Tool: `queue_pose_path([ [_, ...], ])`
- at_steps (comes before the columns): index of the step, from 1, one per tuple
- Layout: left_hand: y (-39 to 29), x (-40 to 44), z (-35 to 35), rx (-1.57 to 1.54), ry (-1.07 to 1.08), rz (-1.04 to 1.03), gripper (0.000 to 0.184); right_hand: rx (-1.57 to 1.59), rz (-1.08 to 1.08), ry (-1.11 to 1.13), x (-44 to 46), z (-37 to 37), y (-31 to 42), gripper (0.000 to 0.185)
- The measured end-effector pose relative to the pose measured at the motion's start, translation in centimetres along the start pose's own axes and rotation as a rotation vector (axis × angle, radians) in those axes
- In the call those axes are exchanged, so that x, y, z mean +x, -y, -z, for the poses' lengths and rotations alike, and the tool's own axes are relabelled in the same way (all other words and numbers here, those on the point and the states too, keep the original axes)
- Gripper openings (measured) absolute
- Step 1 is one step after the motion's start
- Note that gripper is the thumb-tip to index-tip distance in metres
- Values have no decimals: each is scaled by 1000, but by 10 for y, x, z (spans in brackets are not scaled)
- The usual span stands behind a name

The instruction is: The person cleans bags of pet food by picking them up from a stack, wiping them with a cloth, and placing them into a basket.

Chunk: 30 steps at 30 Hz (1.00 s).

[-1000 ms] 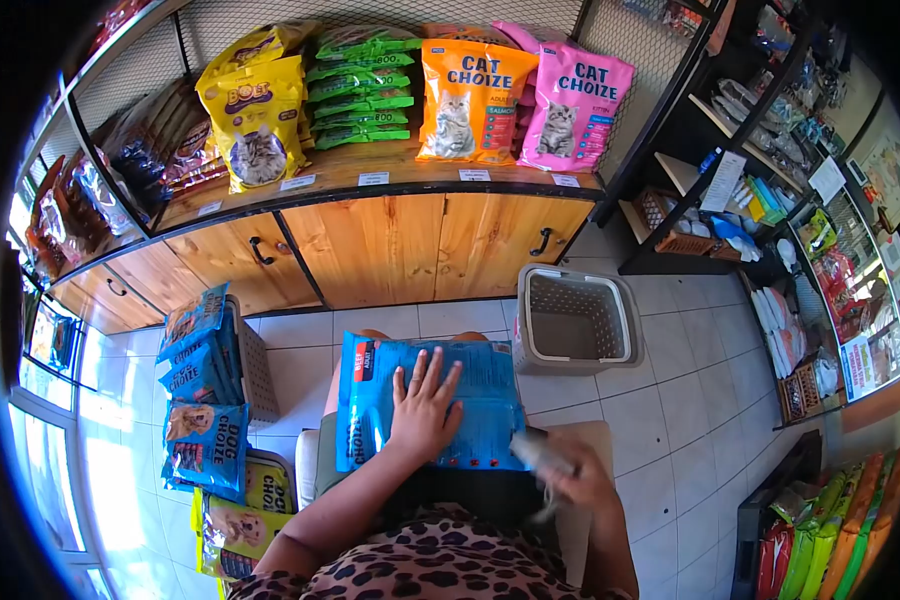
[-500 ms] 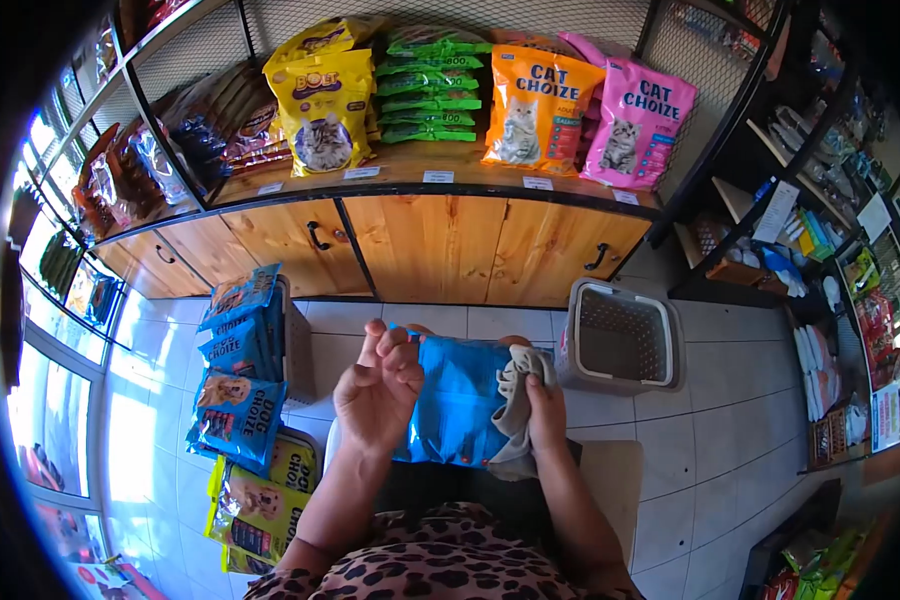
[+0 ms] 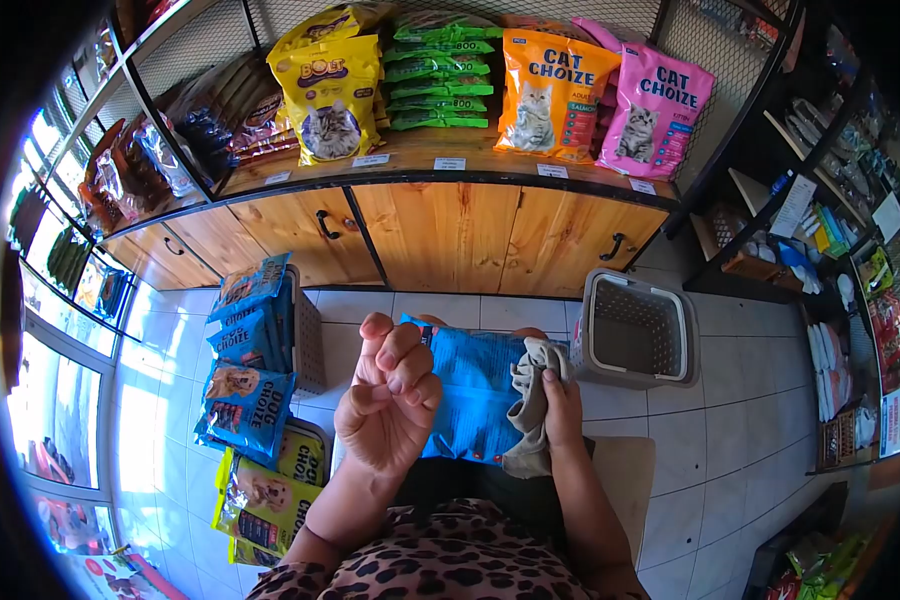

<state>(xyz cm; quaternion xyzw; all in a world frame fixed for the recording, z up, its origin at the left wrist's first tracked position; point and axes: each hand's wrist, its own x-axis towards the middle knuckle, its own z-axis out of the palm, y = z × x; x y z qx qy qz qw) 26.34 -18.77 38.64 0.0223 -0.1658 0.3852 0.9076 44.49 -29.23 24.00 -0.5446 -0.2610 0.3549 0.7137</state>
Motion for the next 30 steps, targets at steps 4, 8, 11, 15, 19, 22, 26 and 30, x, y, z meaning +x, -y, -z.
queue_pose_path([
  [4,1,-1,0,18,23,5,50,-9,-11,0,-1,4,-1,42],
  [8,2,2,13,206,109,-4,47,28,-43,-37,-6,3,5,41],
  [11,3,8,46,725,299,-45,43,222,-58,-97,-21,-12,23,40],
  [15,48,-7,91,1733,168,-3,36,487,-71,-142,-30,-37,44,41],
  [19,58,-4,90,1832,135,-122,36,280,68,-77,-21,-41,45,43],
  [22,46,5,92,2074,56,-218,37,-125,217,42,0,-30,39,45],
  [26,38,6,118,2643,-85,216,36,-1003,334,93,38,-10,-11,45],
  [30,27,10,124,2668,-84,282,33,-947,213,207,47,-6,-36,45],
])
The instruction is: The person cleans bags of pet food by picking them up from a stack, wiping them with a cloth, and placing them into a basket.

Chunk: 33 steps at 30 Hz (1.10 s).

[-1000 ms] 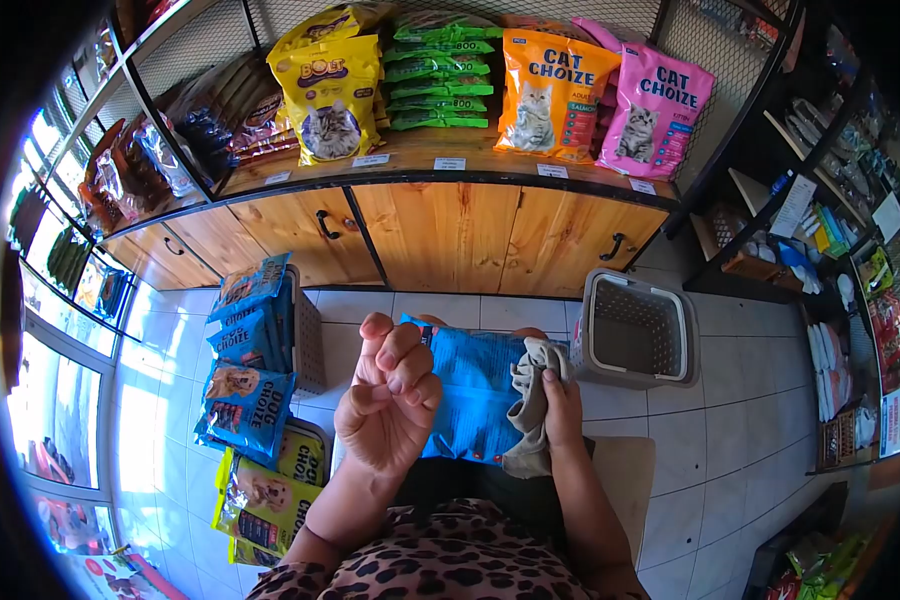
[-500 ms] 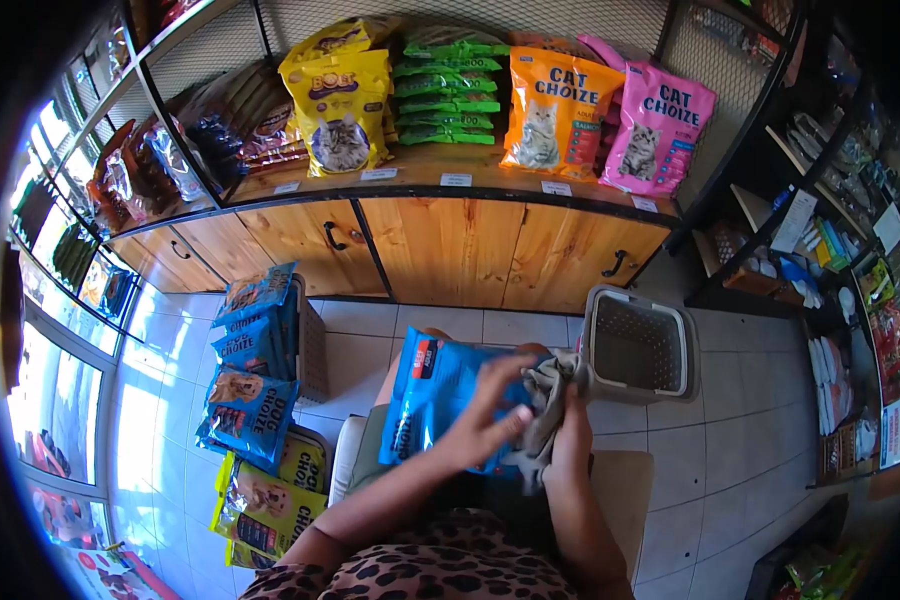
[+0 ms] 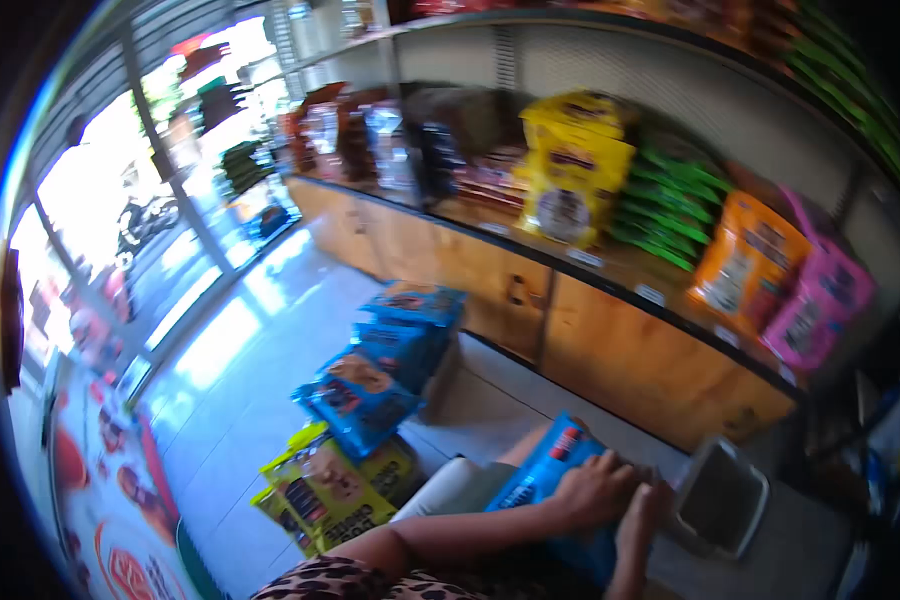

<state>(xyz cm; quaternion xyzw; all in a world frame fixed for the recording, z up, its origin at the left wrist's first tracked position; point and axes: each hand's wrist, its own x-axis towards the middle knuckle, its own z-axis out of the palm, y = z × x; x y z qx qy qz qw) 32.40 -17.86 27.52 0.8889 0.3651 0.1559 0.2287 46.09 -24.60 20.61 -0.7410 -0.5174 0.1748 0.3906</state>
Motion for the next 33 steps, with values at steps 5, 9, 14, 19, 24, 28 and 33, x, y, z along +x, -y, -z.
queue_pose_path([
  [5,75,2,57,0,-44,311,34,-191,-79,-99,-7,13,7,50],
  [9,129,-15,95,-248,-49,506,32,-366,-117,63,9,16,22,52],
  [14,106,-5,85,-346,-85,111,33,-566,-99,206,20,17,25,48],
  [19,54,14,46,-45,38,-5,36,-600,-226,360,56,-6,45,46],
  [24,97,45,33,-193,-15,308,37,-556,-266,395,50,-6,83,45],
  [28,98,50,48,-175,-167,300,31,-638,-349,452,67,-5,98,45],
  [33,83,20,33,-58,-82,84,26,-524,-495,460,77,-9,140,54],
])
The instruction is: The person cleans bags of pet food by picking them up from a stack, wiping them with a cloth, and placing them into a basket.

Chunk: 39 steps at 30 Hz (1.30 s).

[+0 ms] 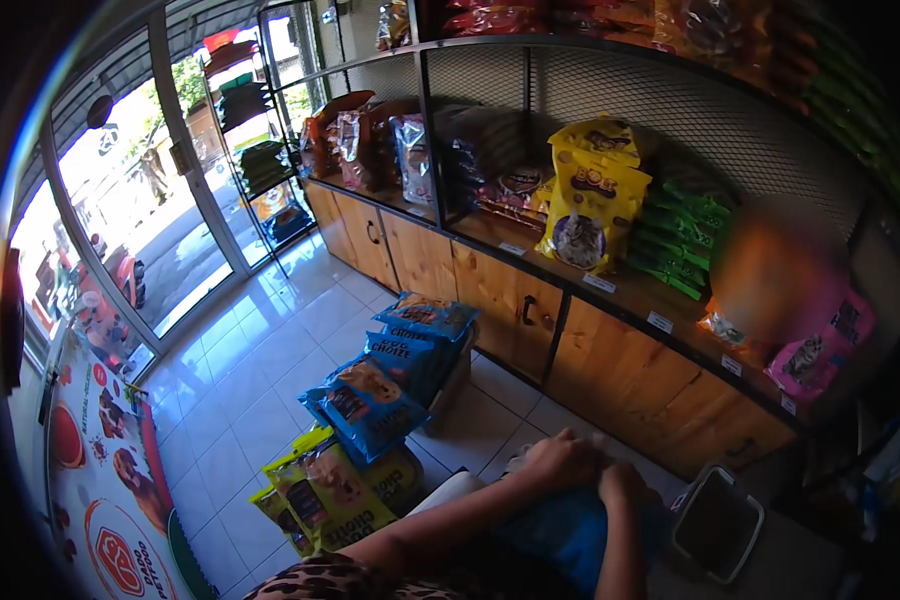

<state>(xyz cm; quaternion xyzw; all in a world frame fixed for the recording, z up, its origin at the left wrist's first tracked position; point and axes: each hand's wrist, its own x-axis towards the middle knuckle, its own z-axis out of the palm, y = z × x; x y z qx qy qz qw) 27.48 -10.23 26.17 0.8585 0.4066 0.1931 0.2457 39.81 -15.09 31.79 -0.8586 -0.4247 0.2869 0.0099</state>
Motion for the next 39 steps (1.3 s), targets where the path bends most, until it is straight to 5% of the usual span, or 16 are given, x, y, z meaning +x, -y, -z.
queue_pose_path([
  [4,-1,-74,28,58,-54,-116,31,13,102,-91,46,-40,-32,56],
  [6,-5,-95,59,256,648,-248,33,7,128,-131,31,-32,-27,52],
  [8,-25,-112,128,86,605,-302,31,-34,143,-212,51,-45,-37,47],
  [10,29,-95,103,-433,600,-179,29,33,249,-243,52,-50,-40,46],
  [11,25,-86,97,-754,482,139,25,67,240,-241,35,-39,-31,45],
  [13,2,-45,76,-421,-148,-1,27,12,319,-361,43,-52,-34,43],
  [16,10,-1,17,-153,-216,-31,27,22,259,-329,37,-46,-33,41],
  [23,-6,-94,51,251,387,65,29,70,238,-341,38,-45,-45,38],
  [25,1,-114,83,109,790,3,29,68,239,-346,43,-48,-43,38],
  [28,23,-117,114,-366,679,-29,26,50,273,-351,48,-53,-35,38],
  [30,14,-79,109,-378,273,-137,20,37,272,-325,47,-52,-28,39],
  [31,-4,-61,97,-334,22,-20,22,21,272,-303,47,-49,-25,40],
  [33,3,-18,42,-118,-166,-17,22,-11,267,-260,45,-45,-24,41],
  [36,5,-16,-3,16,-232,28,22,12,265,-345,38,-50,-37,40],
  [38,-8,-49,17,187,220,60,30,35,264,-419,38,-51,-45,39],
  [39,-16,-73,30,136,280,-17,30,31,259,-417,38,-50,-48,39],
])
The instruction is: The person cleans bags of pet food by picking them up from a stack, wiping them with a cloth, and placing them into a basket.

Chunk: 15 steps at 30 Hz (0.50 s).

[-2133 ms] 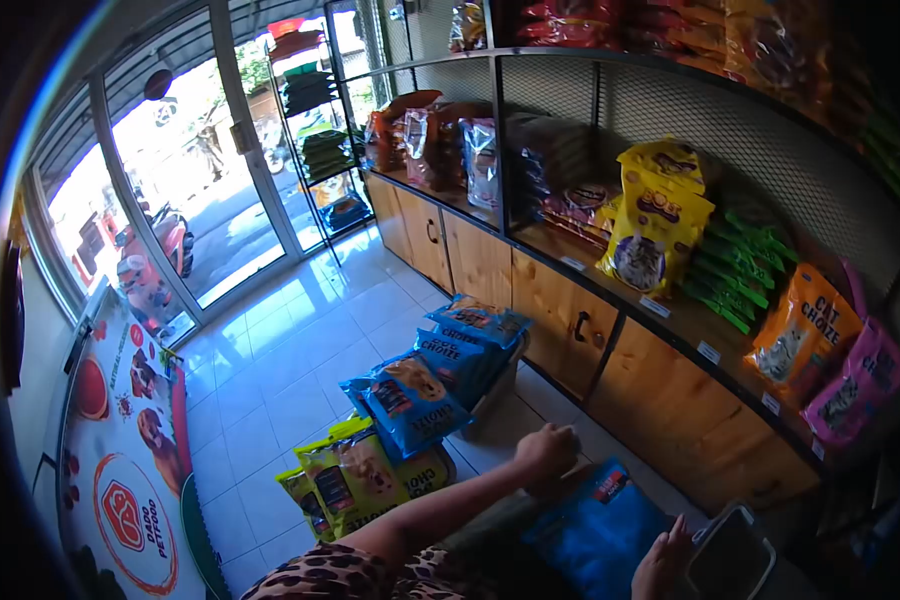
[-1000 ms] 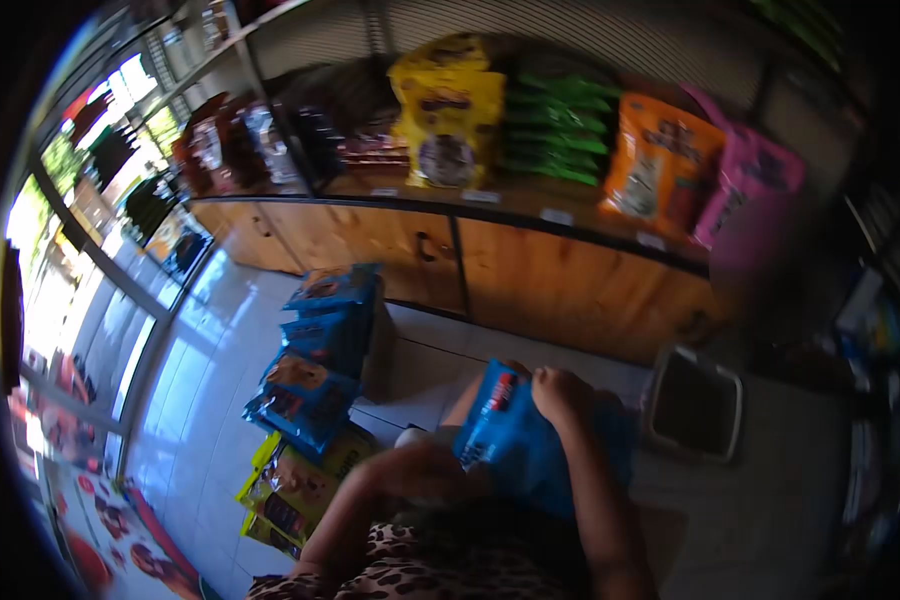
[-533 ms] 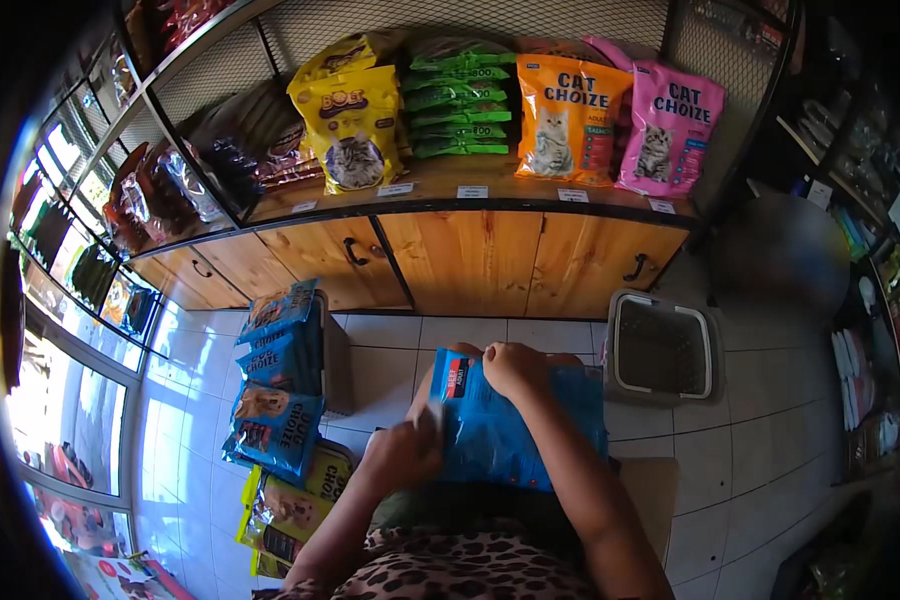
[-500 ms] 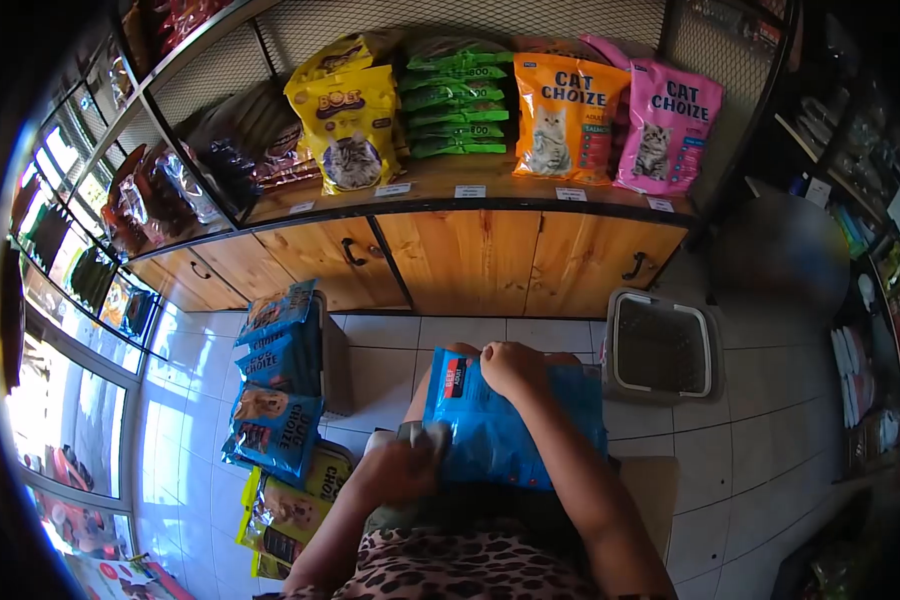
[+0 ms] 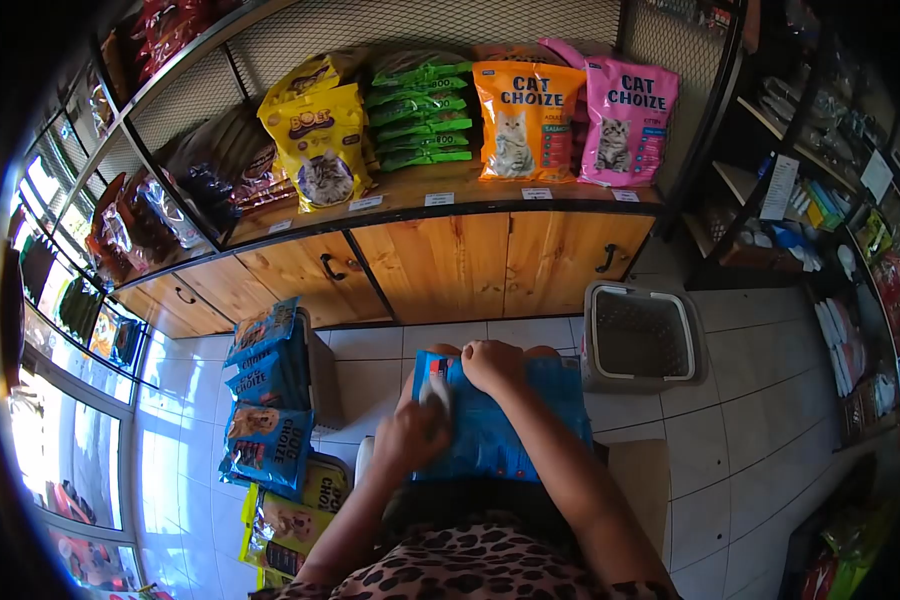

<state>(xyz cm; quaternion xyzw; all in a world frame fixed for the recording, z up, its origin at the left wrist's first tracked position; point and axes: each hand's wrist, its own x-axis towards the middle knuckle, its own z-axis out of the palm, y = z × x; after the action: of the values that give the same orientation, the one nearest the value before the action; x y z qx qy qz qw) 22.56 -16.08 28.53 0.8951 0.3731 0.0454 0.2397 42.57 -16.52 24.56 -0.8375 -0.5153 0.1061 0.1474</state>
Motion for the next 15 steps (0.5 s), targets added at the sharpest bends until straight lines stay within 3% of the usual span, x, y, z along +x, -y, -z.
queue_pose_path([
  [2,-5,-50,1,-47,21,-150,29,30,-6,14,0,2,-1,36],
  [4,-3,-78,20,-139,406,-56,27,63,-6,28,0,2,0,33],
  [7,28,-84,19,-411,430,-210,27,197,186,-110,1,-1,8,28],
  [9,24,-74,22,-1183,-58,155,37,367,411,-294,-20,15,32,31],
  [11,2,-51,19,-1398,-439,152,42,851,414,132,-59,35,58,41],
  [12,-3,-38,14,-1399,-434,141,42,847,413,121,-72,30,66,41],
  [14,-10,-15,-2,-1186,-524,-314,46,1289,325,177,-88,21,74,40],
  [15,-16,-10,-4,-1190,-514,-327,46,1285,323,161,-84,23,71,40],
])
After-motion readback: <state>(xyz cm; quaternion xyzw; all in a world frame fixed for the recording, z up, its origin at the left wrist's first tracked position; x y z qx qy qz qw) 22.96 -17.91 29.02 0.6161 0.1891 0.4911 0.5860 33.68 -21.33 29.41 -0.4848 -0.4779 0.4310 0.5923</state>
